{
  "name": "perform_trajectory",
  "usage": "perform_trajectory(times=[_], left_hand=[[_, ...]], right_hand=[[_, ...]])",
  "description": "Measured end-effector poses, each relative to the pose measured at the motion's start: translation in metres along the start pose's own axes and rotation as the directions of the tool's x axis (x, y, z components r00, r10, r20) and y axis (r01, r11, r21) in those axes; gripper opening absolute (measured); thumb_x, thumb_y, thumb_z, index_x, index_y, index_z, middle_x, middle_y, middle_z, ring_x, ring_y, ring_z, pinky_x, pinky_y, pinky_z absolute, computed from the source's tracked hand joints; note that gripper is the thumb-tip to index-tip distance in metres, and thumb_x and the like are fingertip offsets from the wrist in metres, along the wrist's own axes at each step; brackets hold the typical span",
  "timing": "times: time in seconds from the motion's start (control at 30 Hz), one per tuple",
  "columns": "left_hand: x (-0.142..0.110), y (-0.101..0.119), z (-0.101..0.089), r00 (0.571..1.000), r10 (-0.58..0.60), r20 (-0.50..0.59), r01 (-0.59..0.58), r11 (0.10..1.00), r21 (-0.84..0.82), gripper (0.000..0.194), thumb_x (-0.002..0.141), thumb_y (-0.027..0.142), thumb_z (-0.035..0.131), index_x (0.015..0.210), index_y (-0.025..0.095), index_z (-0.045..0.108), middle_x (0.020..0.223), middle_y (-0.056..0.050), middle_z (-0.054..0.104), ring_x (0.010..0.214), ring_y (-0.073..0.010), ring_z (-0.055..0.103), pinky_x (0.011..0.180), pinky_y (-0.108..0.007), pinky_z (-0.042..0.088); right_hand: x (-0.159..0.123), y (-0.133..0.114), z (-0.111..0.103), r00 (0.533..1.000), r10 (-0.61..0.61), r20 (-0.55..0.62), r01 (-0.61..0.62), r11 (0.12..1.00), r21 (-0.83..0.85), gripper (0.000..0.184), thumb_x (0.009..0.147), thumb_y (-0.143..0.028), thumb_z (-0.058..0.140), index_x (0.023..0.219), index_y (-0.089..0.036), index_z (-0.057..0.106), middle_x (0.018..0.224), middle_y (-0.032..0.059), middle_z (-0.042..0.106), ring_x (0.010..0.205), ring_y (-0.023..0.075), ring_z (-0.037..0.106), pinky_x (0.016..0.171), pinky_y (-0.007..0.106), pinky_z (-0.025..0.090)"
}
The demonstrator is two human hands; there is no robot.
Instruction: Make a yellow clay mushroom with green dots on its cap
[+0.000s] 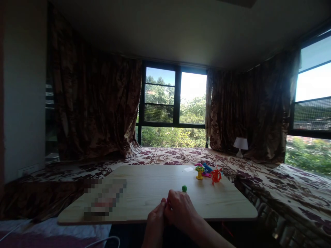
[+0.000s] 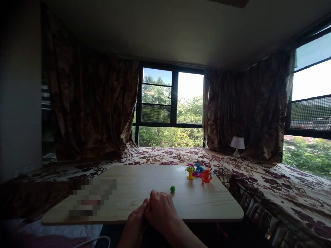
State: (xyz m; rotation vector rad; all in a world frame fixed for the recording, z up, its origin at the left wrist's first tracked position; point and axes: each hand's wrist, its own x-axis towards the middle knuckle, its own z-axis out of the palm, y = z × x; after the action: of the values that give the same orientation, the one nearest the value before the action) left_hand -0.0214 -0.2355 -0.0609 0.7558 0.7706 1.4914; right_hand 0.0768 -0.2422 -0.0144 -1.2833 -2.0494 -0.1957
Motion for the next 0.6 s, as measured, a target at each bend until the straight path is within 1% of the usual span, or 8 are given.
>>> perform_trajectory(times=[0.1,0.13,0.2,0.27,0.33,0.43,0.5,0.6], left_hand=[[-0.003,0.009,0.004,0.992,-0.050,0.112,0.063,0.991,-0.119,0.018,0.069,0.026,0.064,0.081,0.013,0.066,0.076,-0.007,0.067,0.069,-0.0165,0.060,0.059,-0.025,0.047],[-0.004,0.013,0.005,0.990,-0.055,0.131,0.075,0.985,-0.158,0.019,0.070,0.025,0.064,0.085,0.013,0.066,0.081,-0.008,0.067,0.074,-0.0170,0.060,0.063,-0.026,0.048],[-0.004,0.016,0.004,0.986,-0.060,0.154,0.092,0.974,-0.207,0.018,0.070,0.023,0.064,0.085,0.012,0.065,0.084,-0.008,0.067,0.075,-0.0162,0.060,0.064,-0.025,0.048],[-0.002,0.015,0.001,0.982,-0.067,0.176,0.104,0.972,-0.209,0.016,0.071,0.024,0.063,0.080,0.012,0.064,0.076,-0.005,0.066,0.066,-0.0131,0.059,0.056,-0.023,0.046],[0.000,0.010,-0.002,0.976,-0.058,0.209,0.095,0.981,-0.171,0.018,0.073,0.030,0.060,0.072,0.011,0.063,0.060,-0.002,0.061,0.051,-0.0095,0.053,0.046,-0.020,0.041],[0.000,0.004,-0.001,0.973,-0.012,0.228,0.033,0.995,-0.093,0.030,0.075,0.038,0.056,0.061,0.012,0.059,0.040,0.003,0.046,0.037,-0.0074,0.041,0.038,-0.020,0.034],[-0.003,0.005,0.004,0.978,0.007,0.206,0.008,0.998,-0.068,0.031,0.074,0.040,0.057,0.060,0.012,0.059,0.040,0.003,0.047,0.037,-0.0083,0.042,0.038,-0.021,0.034],[-0.011,0.011,0.012,0.989,-0.008,0.149,0.021,0.996,-0.087,0.025,0.071,0.036,0.061,0.066,0.012,0.061,0.053,-0.001,0.058,0.046,-0.0117,0.051,0.042,-0.022,0.038]], right_hand=[[0.003,0.000,-0.001,0.997,0.065,-0.028,-0.062,0.994,0.088,0.005,0.071,-0.015,0.049,0.073,-0.018,0.052,0.065,0.0006,0.061,0.059,0.0127,0.054,0.054,0.022,0.030],[0.004,0.000,-0.004,0.998,0.061,-0.028,-0.057,0.990,0.132,0.006,0.073,-0.016,0.048,0.075,-0.019,0.054,0.067,0.0002,0.062,0.060,0.0122,0.054,0.055,0.021,0.031],[0.003,0.001,-0.015,1.000,-0.002,0.002,0.002,0.979,0.206,0.010,0.077,-0.018,0.047,0.081,-0.020,0.056,0.071,-0.0003,0.062,0.064,0.0113,0.054,0.057,0.020,0.033],[0.002,0.002,-0.026,0.994,-0.094,0.054,0.078,0.967,0.243,0.014,0.079,-0.020,0.047,0.087,-0.022,0.058,0.076,-0.0009,0.063,0.066,0.0108,0.054,0.059,0.019,0.035],[0.002,0.004,-0.035,0.981,-0.165,0.100,0.136,0.960,0.246,0.016,0.078,-0.021,0.049,0.091,-0.024,0.058,0.077,-0.0016,0.063,0.067,0.0107,0.055,0.060,0.018,0.035],[0.001,0.006,-0.041,0.974,-0.198,0.108,0.172,0.962,0.211,0.012,0.075,-0.022,0.052,0.085,-0.023,0.058,0.075,-0.0016,0.062,0.067,0.0112,0.055,0.059,0.019,0.035],[0.001,0.005,-0.039,0.983,-0.162,0.082,0.145,0.973,0.180,0.008,0.074,-0.023,0.052,0.080,-0.021,0.057,0.072,-0.0013,0.062,0.063,0.0114,0.054,0.056,0.020,0.033],[0.001,0.000,-0.028,0.996,-0.087,0.037,0.080,0.985,0.152,0.009,0.075,-0.022,0.049,0.081,-0.020,0.055,0.065,-0.0014,0.061,0.057,0.0116,0.053,0.051,0.021,0.030]])
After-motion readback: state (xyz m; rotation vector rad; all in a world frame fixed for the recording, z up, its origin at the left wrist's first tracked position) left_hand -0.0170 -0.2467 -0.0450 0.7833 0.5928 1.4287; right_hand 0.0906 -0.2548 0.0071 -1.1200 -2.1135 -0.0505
